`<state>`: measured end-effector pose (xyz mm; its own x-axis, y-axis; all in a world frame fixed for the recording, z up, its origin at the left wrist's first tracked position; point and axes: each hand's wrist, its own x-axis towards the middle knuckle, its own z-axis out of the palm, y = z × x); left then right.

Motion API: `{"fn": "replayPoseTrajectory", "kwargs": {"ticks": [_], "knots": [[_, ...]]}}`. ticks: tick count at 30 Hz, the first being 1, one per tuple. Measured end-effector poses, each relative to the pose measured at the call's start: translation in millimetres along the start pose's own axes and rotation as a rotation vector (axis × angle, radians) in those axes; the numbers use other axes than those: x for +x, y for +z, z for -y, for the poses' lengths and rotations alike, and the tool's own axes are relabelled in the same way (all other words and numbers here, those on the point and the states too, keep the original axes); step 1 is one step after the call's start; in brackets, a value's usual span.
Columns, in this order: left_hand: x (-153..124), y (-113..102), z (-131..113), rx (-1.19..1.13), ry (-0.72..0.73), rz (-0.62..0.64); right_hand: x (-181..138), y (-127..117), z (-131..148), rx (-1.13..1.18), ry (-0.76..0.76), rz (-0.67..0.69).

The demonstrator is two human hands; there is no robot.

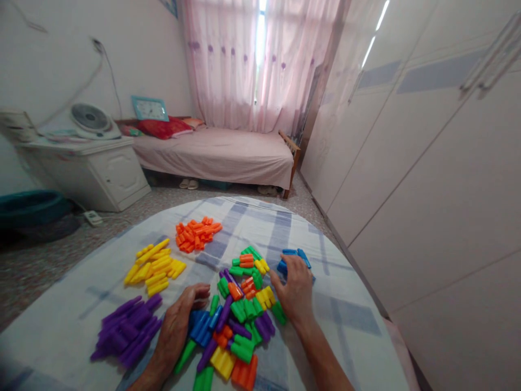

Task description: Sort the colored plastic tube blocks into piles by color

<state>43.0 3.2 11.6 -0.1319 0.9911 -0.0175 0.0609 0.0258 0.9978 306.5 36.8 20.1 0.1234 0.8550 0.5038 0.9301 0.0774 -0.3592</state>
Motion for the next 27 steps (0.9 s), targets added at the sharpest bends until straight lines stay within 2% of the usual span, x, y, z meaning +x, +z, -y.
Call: {"fn": "replayPoseTrajectory", "kwargs": {"ticks": [4,8,10,13,16,19,24,27], "knots": [[0,0,0,-0.012,-0.014,0.001,-10,0,36,0.095,-0.092,0.205],[1,0,0,-0.006,-0.029,0.006,-10,9,43,0.137,-0.005,0.251],[1,0,0,-0.002,-0.024,0.010,-10,7,36,0.191,0.033,0.228],[2,0,2,-0.003,-0.013,0.017,-14,-12,16,0.226,0.047,0.181],[2,0,3,-0.018,-0.012,0.012,-25,-38,-10,0.152,0.087,0.167],[1,0,1,-0.027,-0.012,0.002,-42,-54,-32,0.077,0.165,0.217],[1,1,0,-0.019,0.005,-0.001,-64,-58,-49,0.058,0.153,0.336],[1,1,2,-0.023,0.021,0.001,-60,-60,-44,0.045,0.118,0.322]]}}
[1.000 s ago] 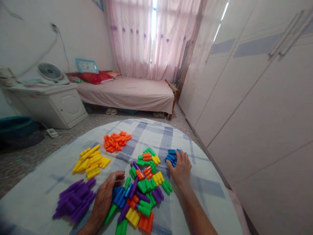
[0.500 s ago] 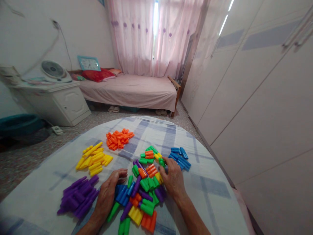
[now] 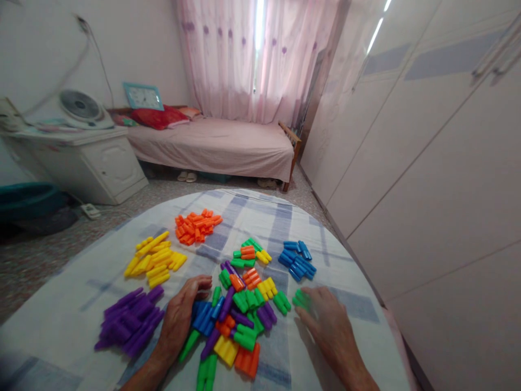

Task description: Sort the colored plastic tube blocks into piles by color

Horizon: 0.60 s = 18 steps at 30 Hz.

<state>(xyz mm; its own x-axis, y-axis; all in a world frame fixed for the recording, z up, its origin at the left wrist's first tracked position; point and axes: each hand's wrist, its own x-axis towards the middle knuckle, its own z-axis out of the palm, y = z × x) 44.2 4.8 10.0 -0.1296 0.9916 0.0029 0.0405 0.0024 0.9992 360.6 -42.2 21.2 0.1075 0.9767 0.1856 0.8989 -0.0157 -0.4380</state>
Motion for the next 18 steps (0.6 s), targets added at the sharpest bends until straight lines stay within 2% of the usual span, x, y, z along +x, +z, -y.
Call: {"fn": "replayPoseTrajectory", "kwargs": {"ticks": [3,5,7,9,12,15,18], "knots": [[0,0,0,0.006,0.000,0.007,21,-6,22,0.029,-0.035,-0.105],[0,0,0,0.014,0.000,0.011,46,-5,42,0.087,-0.100,-0.105],[0,0,-1,0.018,0.000,0.011,75,3,62,0.118,-0.156,-0.062],[0,0,-2,0.017,-0.005,0.012,104,19,78,0.131,-0.182,0.037],[0,-1,-2,0.015,-0.014,0.015,138,47,95,0.109,-0.117,0.153],[0,0,-1,0.013,-0.013,0.020,158,68,102,0.097,-0.055,0.186],[0,1,-2,0.005,-0.008,0.027,166,75,101,0.103,-0.015,0.231]]}}
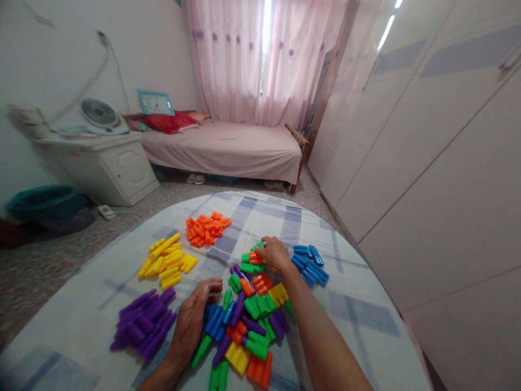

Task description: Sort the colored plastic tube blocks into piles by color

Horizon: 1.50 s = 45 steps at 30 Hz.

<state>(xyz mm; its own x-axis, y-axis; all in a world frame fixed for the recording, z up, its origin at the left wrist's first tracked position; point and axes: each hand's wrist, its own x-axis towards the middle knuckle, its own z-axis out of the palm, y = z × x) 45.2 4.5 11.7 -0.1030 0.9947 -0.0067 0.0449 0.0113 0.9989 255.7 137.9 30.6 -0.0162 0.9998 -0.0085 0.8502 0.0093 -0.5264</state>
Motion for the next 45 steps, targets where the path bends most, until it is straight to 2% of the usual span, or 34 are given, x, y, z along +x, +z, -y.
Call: {"fn": "replayPoseTrajectory", "kwargs": {"ticks": [5,8,11,16,19,23,27,30,33,38,45], "knots": [[-2,1,-3,-0.001,0.005,0.014,-1,0,-4,0.070,0.014,0.032],[-3,1,-2,0.007,0.012,0.013,-8,-1,-3,0.149,-0.004,-0.016],[-2,0,-1,0.003,0.023,0.008,-24,-15,-3,0.235,-0.026,-0.083],[0,-1,0,0.000,0.043,-0.001,-82,-62,-26,0.458,-0.060,-0.162],[0,-1,0,0.016,0.039,0.012,-128,-80,-50,0.387,0.030,-0.162],[1,0,1,0.019,0.038,0.025,-175,-75,-81,0.255,0.163,-0.151],[0,0,-1,0.014,0.046,0.025,-194,-58,-97,0.190,0.181,-0.209],[-1,0,-2,0.024,0.039,0.025,-195,-52,-92,0.106,0.161,-0.330],[0,0,-1,0.036,0.041,0.034,-187,-50,-71,0.030,0.056,-0.392],[1,0,2,0.038,0.049,0.034,-161,-36,-26,-0.025,-0.167,-0.298],[1,-1,1,0.031,0.030,0.038,-99,-13,19,-0.072,-0.249,-0.171]]}}
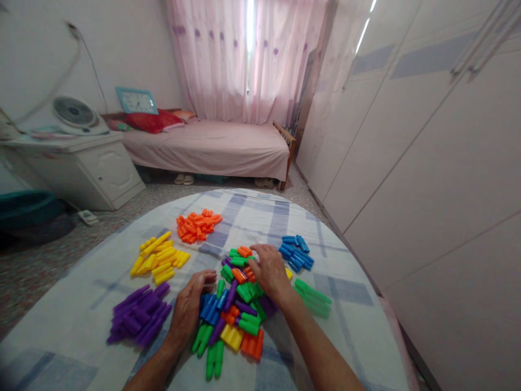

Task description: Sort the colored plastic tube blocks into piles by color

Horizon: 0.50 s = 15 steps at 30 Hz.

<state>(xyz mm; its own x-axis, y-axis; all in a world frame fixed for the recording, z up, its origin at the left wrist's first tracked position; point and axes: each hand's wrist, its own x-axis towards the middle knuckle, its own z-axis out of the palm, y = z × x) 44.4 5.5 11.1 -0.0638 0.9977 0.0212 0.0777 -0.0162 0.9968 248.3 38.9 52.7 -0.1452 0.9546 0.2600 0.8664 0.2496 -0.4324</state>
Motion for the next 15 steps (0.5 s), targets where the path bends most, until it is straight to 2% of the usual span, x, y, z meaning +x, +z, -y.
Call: {"fn": "replayPoseTrajectory", "kwargs": {"ticks": [3,6,15], "knots": [[-1,-1,0,0.008,-0.004,-0.004,26,12,10,-0.044,-0.077,0.142],[-1,-1,-1,0.013,-0.003,0.000,42,21,15,-0.097,-0.078,0.276],[-1,1,1,-0.005,0.035,-0.007,48,25,15,-0.083,-0.079,0.283]]}}
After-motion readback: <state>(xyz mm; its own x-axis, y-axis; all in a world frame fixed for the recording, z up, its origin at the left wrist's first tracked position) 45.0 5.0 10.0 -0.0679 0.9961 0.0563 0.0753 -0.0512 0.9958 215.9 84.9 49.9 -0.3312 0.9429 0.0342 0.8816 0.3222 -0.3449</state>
